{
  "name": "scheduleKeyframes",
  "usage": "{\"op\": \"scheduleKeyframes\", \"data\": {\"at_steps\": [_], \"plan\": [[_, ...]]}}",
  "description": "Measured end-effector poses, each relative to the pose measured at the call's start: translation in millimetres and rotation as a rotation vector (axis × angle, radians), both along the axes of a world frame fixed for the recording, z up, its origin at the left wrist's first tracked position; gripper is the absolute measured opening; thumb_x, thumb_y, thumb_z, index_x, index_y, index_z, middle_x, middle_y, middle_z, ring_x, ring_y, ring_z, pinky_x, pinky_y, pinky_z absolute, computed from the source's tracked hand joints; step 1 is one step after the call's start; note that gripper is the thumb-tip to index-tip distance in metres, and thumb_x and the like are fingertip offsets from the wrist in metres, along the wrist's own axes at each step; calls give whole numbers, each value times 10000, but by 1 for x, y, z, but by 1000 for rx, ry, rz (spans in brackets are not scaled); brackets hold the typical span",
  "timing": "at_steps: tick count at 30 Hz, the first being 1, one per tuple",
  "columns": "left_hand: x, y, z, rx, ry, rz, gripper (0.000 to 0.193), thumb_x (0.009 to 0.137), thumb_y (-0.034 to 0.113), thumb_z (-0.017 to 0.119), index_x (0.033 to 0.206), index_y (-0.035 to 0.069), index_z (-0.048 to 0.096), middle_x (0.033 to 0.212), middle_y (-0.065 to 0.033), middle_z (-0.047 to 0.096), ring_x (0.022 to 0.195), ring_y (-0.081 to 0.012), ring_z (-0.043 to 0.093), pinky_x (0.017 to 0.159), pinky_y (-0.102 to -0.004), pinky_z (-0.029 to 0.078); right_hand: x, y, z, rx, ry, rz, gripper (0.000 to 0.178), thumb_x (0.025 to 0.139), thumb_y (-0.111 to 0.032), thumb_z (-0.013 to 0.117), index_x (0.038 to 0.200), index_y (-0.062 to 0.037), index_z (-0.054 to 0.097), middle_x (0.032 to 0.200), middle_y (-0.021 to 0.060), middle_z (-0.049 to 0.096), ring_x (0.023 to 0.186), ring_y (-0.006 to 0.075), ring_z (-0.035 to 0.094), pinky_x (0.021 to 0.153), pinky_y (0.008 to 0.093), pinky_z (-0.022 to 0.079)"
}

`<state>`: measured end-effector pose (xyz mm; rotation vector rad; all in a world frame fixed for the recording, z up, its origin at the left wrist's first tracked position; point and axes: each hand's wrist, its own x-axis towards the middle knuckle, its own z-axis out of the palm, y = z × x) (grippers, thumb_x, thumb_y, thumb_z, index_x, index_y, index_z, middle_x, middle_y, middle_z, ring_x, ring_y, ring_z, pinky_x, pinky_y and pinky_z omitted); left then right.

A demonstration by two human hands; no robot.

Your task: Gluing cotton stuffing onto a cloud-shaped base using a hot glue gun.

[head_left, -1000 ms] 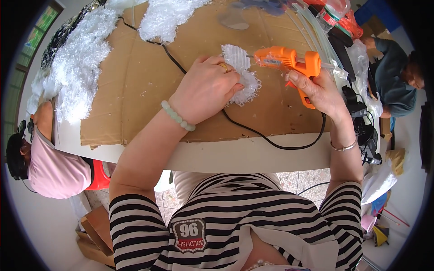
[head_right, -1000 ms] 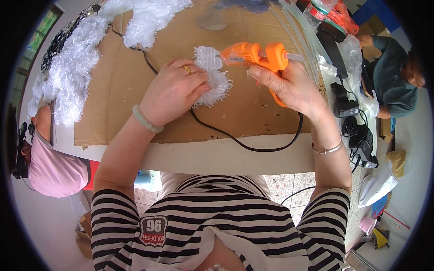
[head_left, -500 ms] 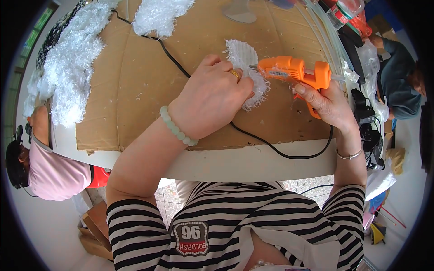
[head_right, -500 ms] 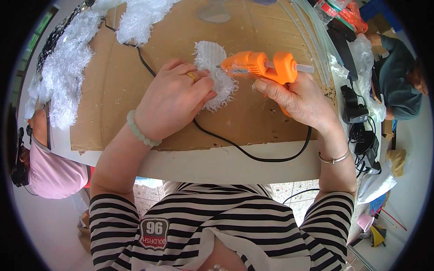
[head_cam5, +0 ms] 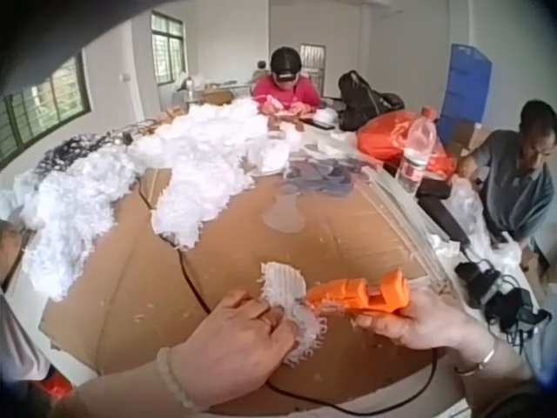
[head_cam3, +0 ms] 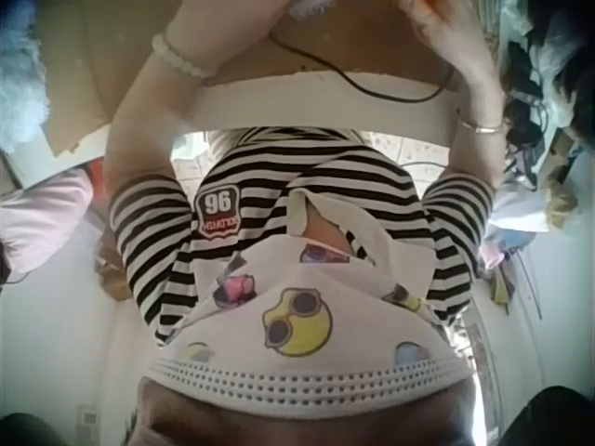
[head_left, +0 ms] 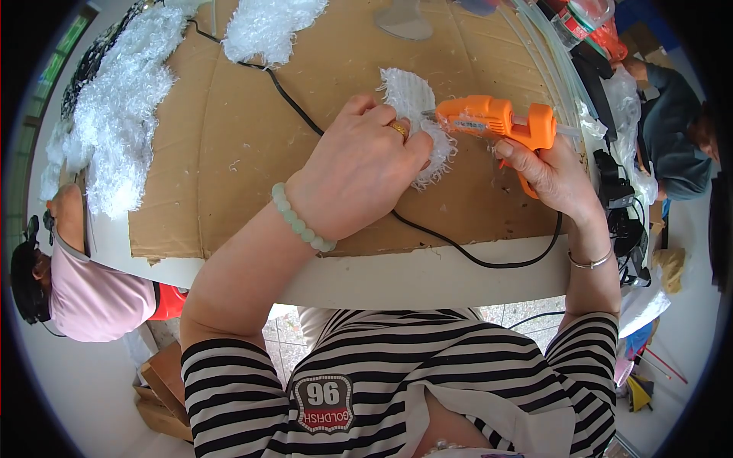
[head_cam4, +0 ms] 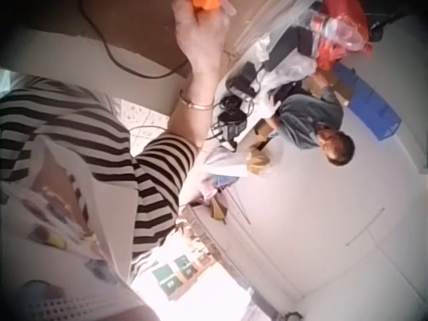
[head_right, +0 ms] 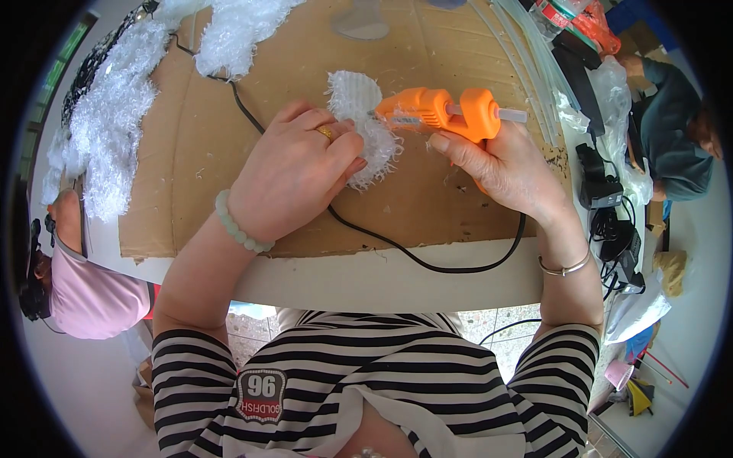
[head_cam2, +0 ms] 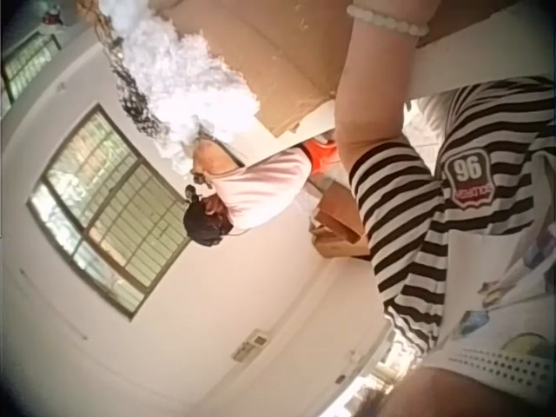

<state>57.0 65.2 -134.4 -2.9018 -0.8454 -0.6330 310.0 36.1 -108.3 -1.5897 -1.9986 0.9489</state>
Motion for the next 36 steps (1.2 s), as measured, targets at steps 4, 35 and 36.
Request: {"op": "scheduleKeyframes", "data": {"at_steps": [4, 35, 36], "plan": [[-1, 0, 0, -4, 4, 4, 156, 716, 113, 674, 780, 44, 549, 796, -80, 652, 798, -245, 593, 810, -383, 434, -5, 1, 2, 21, 20, -37, 338, 902, -334, 584, 934, 2, 593, 752, 26, 594, 675, 96, 534, 599, 235, 430], [-4, 2, -2, -20, -25, -2, 132, 750, 100, 646, 803, 18, 557, 791, -123, 651, 900, -295, 609, 877, -415, 428, -16, 17, -12, 85, 75, -95, 360, 922, -377, 539, 869, -23, 571, 758, 11, 566, 691, 107, 524, 617, 250, 429], [-4, 2, -3, -19, -27, 1, 132, 750, 100, 646, 803, 18, 557, 791, -123, 651, 900, -295, 609, 877, -415, 428, -16, 17, -13, 97, 70, -94, 362, 924, -380, 536, 867, -24, 570, 760, 10, 566, 690, 108, 523, 617, 252, 430]]}}
